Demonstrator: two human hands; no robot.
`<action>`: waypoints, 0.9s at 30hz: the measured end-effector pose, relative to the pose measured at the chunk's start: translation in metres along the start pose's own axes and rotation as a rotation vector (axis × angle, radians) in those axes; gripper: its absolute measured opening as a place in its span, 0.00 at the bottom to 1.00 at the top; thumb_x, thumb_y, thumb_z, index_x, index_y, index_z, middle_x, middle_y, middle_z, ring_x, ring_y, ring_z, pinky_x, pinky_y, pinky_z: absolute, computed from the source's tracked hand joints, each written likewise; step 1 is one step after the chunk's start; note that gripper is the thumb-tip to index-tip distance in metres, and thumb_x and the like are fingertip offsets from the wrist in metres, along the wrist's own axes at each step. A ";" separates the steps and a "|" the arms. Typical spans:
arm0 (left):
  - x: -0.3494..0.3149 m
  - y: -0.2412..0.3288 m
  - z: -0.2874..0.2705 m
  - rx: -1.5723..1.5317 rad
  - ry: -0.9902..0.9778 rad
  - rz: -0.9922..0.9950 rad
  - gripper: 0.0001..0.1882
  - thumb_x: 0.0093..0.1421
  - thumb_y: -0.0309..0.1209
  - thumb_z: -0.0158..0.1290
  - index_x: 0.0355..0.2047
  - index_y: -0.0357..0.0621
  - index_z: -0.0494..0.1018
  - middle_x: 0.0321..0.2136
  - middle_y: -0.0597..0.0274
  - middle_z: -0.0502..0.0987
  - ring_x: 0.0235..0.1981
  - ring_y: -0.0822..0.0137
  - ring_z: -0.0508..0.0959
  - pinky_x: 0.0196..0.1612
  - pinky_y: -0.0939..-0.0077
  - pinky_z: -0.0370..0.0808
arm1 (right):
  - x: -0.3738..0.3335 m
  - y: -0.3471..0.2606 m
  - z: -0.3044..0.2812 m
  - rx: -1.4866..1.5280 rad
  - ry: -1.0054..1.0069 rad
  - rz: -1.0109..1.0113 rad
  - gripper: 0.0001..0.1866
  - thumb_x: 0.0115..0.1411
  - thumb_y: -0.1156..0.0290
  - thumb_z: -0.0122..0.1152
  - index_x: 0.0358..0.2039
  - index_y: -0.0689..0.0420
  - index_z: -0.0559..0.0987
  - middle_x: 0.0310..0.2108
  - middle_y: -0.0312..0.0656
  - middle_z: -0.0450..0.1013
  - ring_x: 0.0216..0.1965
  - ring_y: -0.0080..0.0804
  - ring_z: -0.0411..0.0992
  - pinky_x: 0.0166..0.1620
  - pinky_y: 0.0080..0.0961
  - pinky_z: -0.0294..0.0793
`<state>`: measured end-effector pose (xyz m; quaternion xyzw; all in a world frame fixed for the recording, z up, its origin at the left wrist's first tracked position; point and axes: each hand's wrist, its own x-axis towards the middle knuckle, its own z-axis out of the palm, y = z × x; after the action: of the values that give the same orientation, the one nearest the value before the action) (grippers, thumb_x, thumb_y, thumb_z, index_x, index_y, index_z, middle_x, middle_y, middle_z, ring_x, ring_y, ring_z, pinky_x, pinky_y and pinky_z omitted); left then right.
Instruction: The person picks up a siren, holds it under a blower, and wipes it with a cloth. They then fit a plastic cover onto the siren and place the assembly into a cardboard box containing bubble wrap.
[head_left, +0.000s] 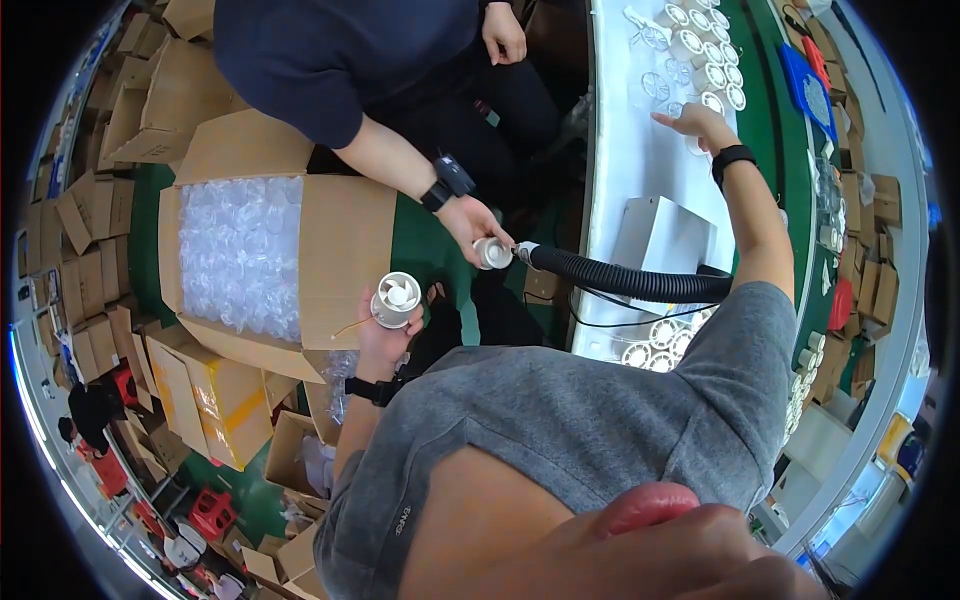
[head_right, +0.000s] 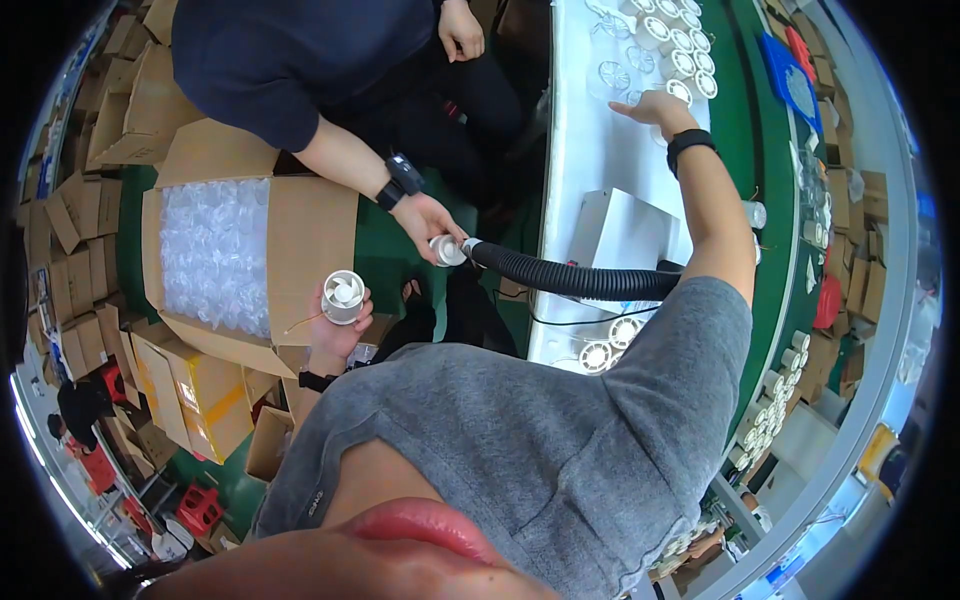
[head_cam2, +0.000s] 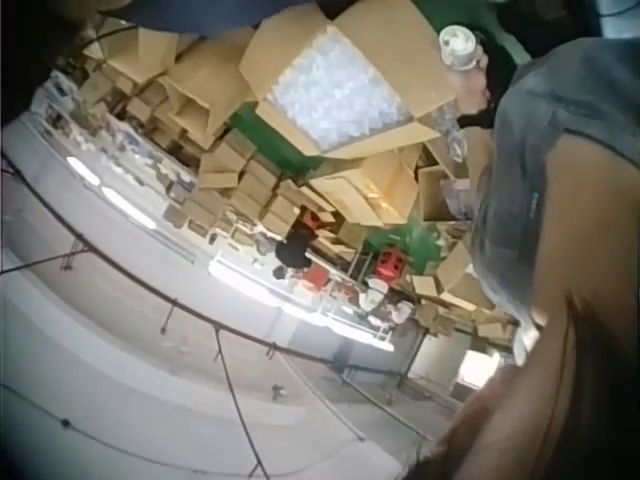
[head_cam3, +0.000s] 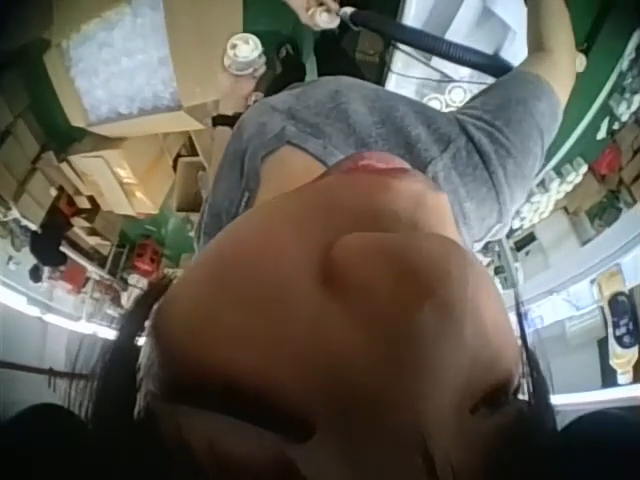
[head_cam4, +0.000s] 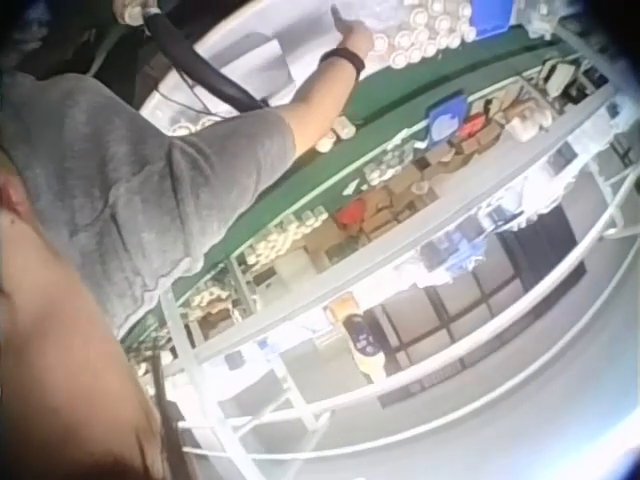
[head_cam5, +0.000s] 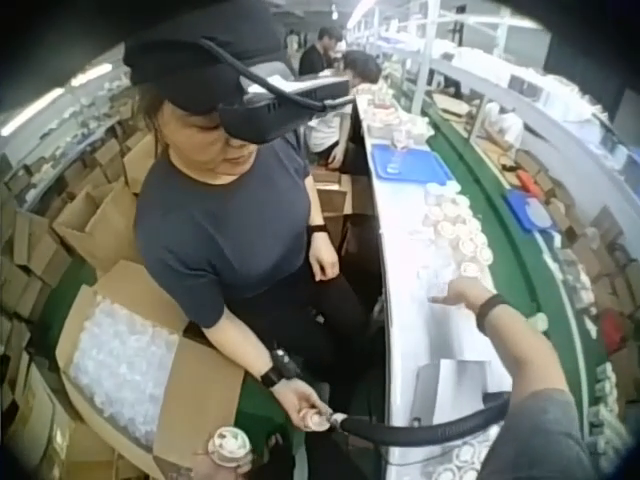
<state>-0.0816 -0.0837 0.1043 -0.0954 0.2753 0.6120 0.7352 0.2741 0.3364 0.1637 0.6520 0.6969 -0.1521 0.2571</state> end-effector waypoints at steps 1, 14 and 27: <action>-0.004 0.000 0.005 0.029 0.041 0.012 0.22 0.56 0.50 0.34 0.38 0.47 0.66 0.28 0.59 0.71 0.25 0.62 0.70 0.18 0.76 0.65 | 0.005 0.005 0.010 -0.035 0.092 -0.051 0.37 0.44 0.41 0.53 0.30 0.71 0.71 0.21 0.49 0.70 0.16 0.36 0.69 0.17 0.28 0.69; 0.088 -0.014 -0.011 0.777 0.007 -0.402 0.24 0.55 0.53 0.36 0.23 0.46 0.69 0.12 0.68 0.69 0.07 0.75 0.64 0.08 0.86 0.54 | -0.293 0.060 -0.077 1.074 0.515 -0.816 0.31 0.49 0.45 0.48 0.45 0.56 0.64 0.31 0.42 0.66 0.26 0.25 0.68 0.29 0.17 0.69; 0.186 -0.062 -0.027 0.704 0.326 -0.417 0.18 0.56 0.45 0.35 0.32 0.46 0.67 0.22 0.58 0.70 0.16 0.65 0.67 0.09 0.80 0.55 | -0.454 -0.059 0.157 2.247 0.198 -0.454 0.36 0.44 0.51 0.50 0.49 0.61 0.57 0.29 0.52 0.65 0.21 0.35 0.67 0.19 0.26 0.69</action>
<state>-0.0115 0.0467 -0.0275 0.0123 0.5542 0.2964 0.7777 0.2488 -0.1324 0.2798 0.3815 0.2865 -0.6785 -0.5586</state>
